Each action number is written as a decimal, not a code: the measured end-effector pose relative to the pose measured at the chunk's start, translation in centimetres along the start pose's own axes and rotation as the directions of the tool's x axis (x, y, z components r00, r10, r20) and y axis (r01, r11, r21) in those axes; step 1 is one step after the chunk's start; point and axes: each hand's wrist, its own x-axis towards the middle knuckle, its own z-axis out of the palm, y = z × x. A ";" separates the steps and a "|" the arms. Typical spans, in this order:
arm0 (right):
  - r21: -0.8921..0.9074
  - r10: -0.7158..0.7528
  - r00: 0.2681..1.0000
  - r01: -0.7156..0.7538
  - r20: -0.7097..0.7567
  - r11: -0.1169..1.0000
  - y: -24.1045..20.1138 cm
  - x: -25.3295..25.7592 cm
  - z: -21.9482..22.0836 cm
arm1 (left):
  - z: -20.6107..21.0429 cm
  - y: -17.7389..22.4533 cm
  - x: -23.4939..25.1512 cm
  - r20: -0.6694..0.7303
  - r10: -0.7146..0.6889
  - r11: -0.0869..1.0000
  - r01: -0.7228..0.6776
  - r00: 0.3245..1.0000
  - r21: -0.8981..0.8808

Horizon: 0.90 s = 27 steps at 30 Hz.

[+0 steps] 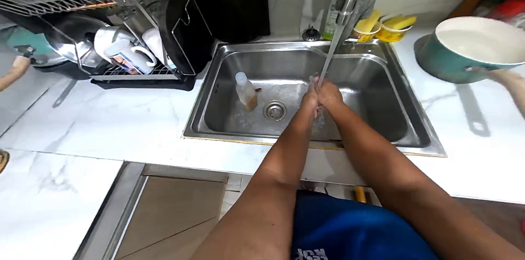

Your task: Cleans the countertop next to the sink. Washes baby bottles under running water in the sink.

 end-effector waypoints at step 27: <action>0.626 -0.060 0.993 -0.016 0.101 0.779 7.7 5.0 1.5 | -1.1 -3.3 9.5 0.111 -0.002 0.993 0.015 0.994 -0.114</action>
